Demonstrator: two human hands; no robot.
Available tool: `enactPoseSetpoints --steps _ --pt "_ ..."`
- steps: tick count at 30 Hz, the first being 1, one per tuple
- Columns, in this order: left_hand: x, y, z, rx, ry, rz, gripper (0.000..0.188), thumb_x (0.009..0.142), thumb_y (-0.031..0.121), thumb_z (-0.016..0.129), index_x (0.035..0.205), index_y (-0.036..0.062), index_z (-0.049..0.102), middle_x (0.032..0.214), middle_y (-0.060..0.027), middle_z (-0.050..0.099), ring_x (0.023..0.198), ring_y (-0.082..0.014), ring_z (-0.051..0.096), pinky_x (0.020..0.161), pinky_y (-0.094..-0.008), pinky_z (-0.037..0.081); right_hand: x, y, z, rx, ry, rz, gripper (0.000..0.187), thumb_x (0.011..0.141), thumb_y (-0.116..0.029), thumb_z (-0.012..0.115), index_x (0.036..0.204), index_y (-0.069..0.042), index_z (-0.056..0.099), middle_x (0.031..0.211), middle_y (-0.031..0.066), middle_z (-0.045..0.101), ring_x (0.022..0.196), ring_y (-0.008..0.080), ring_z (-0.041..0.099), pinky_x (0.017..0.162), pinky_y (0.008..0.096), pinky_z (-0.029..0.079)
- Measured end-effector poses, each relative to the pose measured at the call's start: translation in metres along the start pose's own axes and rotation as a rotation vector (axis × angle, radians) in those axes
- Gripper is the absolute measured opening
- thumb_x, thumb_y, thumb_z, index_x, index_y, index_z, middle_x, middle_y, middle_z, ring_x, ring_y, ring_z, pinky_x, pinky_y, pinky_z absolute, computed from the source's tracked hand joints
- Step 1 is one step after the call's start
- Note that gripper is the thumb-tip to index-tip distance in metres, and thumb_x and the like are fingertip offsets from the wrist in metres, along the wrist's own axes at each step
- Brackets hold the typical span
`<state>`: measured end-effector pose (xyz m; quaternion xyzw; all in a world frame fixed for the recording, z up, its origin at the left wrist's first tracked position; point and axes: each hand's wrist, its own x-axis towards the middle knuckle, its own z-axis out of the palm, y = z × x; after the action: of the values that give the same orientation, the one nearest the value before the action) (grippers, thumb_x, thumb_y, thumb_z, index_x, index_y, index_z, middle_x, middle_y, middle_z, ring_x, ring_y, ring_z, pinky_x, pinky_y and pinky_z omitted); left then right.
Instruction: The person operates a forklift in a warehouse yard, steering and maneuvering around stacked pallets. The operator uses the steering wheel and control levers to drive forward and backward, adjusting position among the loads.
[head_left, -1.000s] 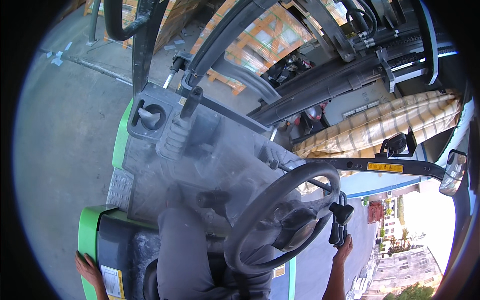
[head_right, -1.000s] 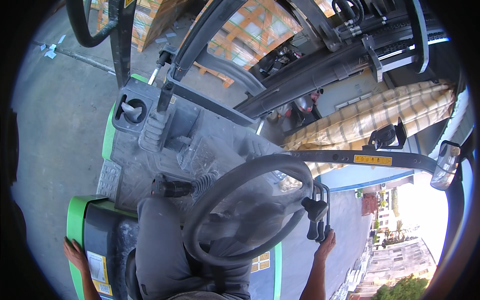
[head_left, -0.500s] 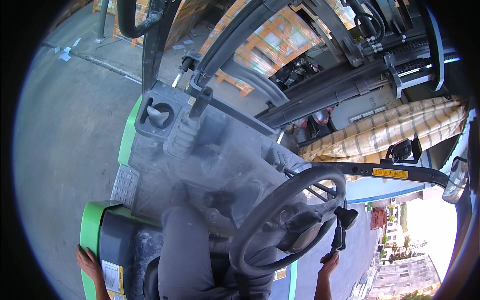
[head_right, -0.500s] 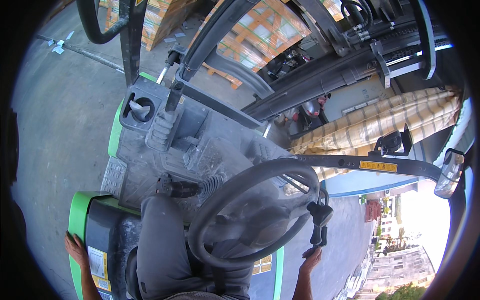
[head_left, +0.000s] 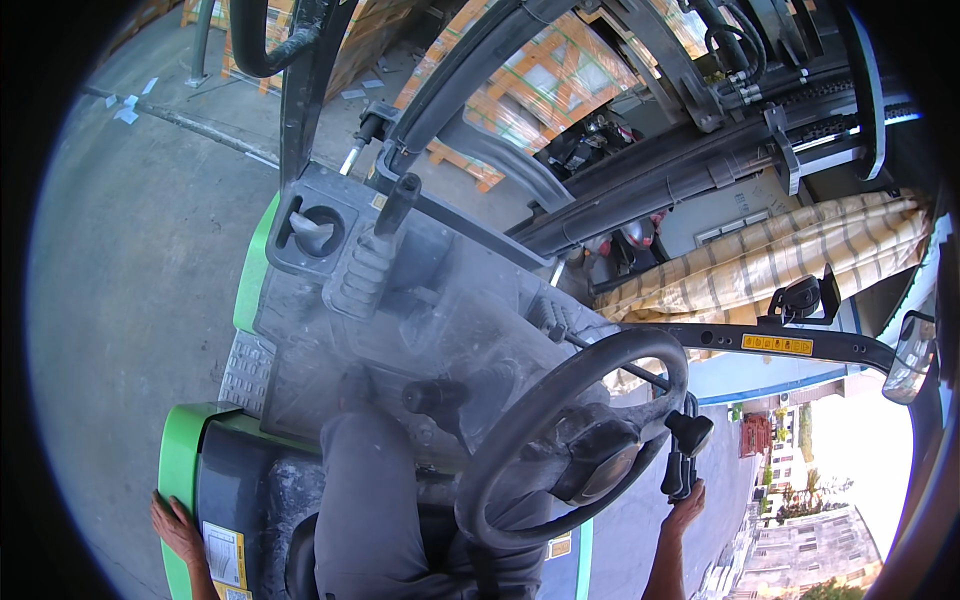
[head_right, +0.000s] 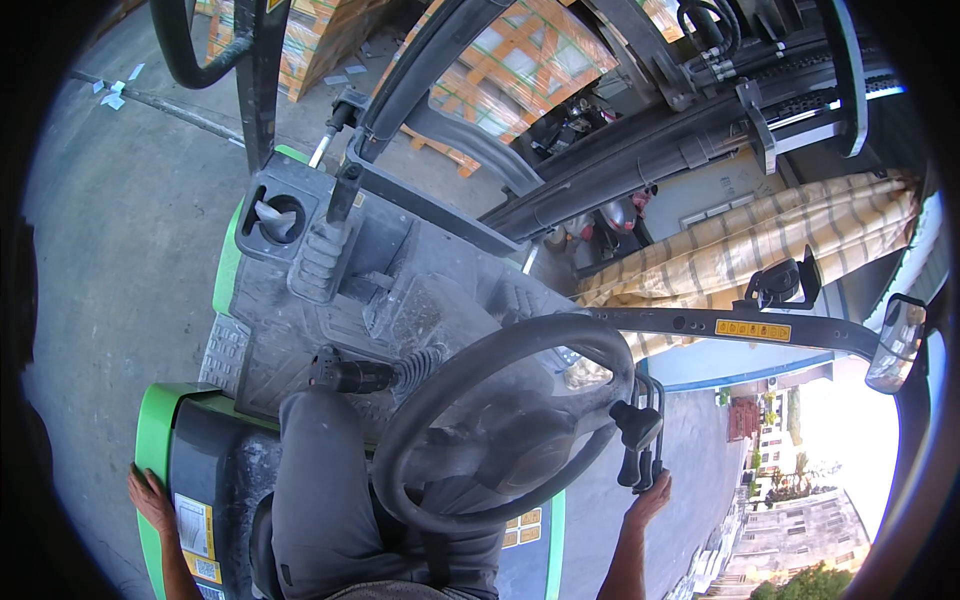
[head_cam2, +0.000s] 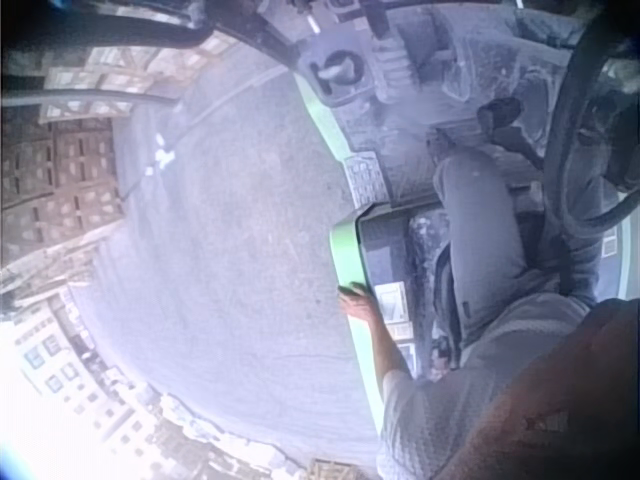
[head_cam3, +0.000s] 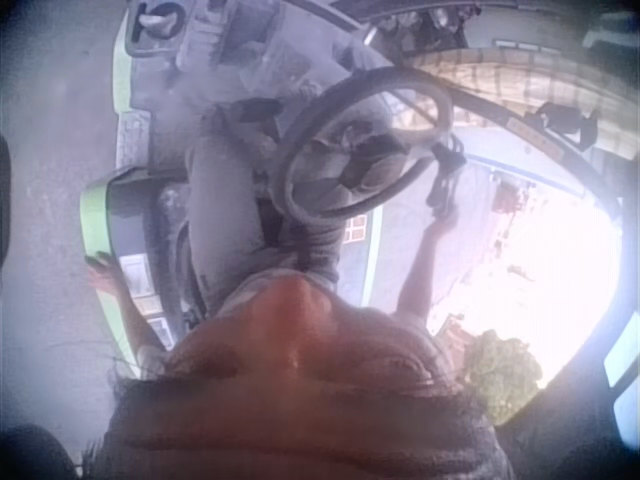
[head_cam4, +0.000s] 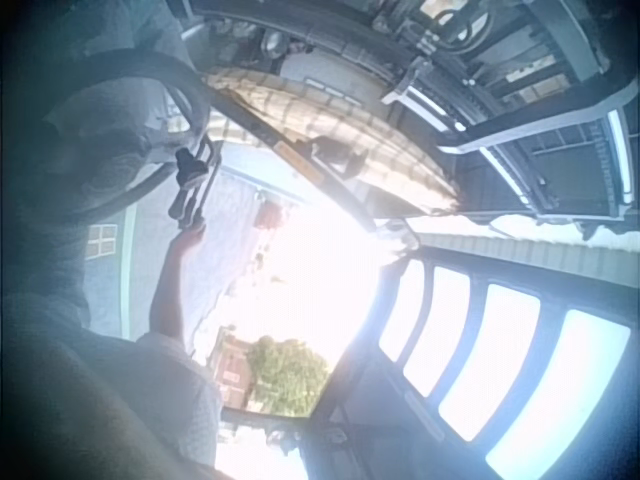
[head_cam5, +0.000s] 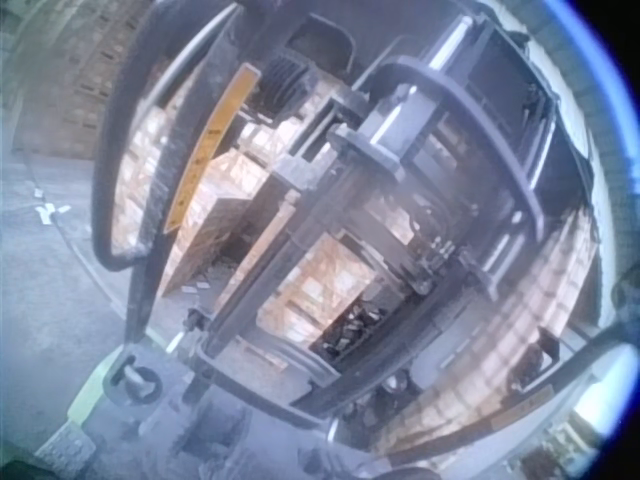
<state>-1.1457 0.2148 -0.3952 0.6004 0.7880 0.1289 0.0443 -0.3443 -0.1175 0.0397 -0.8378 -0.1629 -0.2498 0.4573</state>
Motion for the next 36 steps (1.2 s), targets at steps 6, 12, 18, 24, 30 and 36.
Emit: enactPoseSetpoints --steps 6,12,18,24,30,36 --pt "-0.002 0.003 -0.004 -0.021 -0.018 -0.023 0.05 0.108 0.03 0.048 0.143 -0.0055 0.049 0.137 -0.0272 0.057 0.126 -0.043 0.053 0.108 -0.0476 0.04 -0.049 0.021 -0.007 0.026 -0.077 0.126 0.048 0.106 -0.046 0.042 0.082 -0.006 0.052 0.058 0.0029 0.048 0.046 0.0137 0.047 0.046 0.03 0.035" --pt "0.0 0.004 -0.004 -0.013 -0.02 -0.023 0.049 0.108 0.029 0.048 0.142 -0.006 0.05 0.136 -0.0273 0.057 0.126 -0.0429 0.053 0.108 -0.0475 0.04 -0.041 0.017 -0.007 0.046 -0.079 0.137 0.047 0.106 -0.047 0.044 0.087 -0.005 0.053 0.059 0.0025 0.047 0.046 0.012 0.046 0.046 0.0281 0.036" --pt "-0.001 0.003 -0.003 -0.013 -0.028 -0.024 0.049 0.108 0.029 0.048 0.142 -0.0065 0.05 0.136 -0.0272 0.057 0.126 -0.0429 0.053 0.107 -0.0475 0.04 -0.014 0.008 -0.009 -0.028 -0.086 0.079 0.049 0.108 -0.049 0.043 0.102 -0.003 0.06 0.064 0.0062 0.056 0.047 0.012 0.047 0.045 0.0283 0.037" --pt "0.0 0.002 -0.001 -0.02 -0.01 -0.016 0.049 0.108 0.029 0.048 0.141 -0.0071 0.05 0.136 -0.0277 0.057 0.125 -0.0435 0.053 0.107 -0.0479 0.04 0.0 -0.022 -0.005 -0.231 0.108 -0.105 0.057 0.108 -0.048 0.044 0.123 0.004 0.06 0.097 0.018 0.066 0.091 0.0286 0.066 0.08 0.0399 0.053" --pt "0.003 0.005 -0.007 -0.032 0.009 0.014 0.049 0.108 0.029 0.047 0.141 -0.0081 0.05 0.134 -0.0286 0.057 0.122 -0.0445 0.054 0.106 -0.0488 0.041 -0.032 -0.091 0.002 -0.356 0.06 -0.492 0.035 0.108 -0.022 0.045 0.126 0.005 0.06 0.123 0.0216 0.06 0.113 0.0351 0.059 0.097 0.0448 0.047" --pt "0.004 0.009 -0.012 -0.044 0.025 0.028 0.049 0.109 0.03 0.047 0.14 -0.0079 0.05 0.13 -0.028 0.059 0.119 -0.0447 0.055 0.103 -0.0493 0.042 -0.063 -0.116 0.026 -0.35 -0.182 -0.553 0.031 0.109 -0.02 0.045 0.123 0.001 0.063 0.114 0.0165 0.066 0.109 0.0304 0.061 0.095 0.0395 0.047"
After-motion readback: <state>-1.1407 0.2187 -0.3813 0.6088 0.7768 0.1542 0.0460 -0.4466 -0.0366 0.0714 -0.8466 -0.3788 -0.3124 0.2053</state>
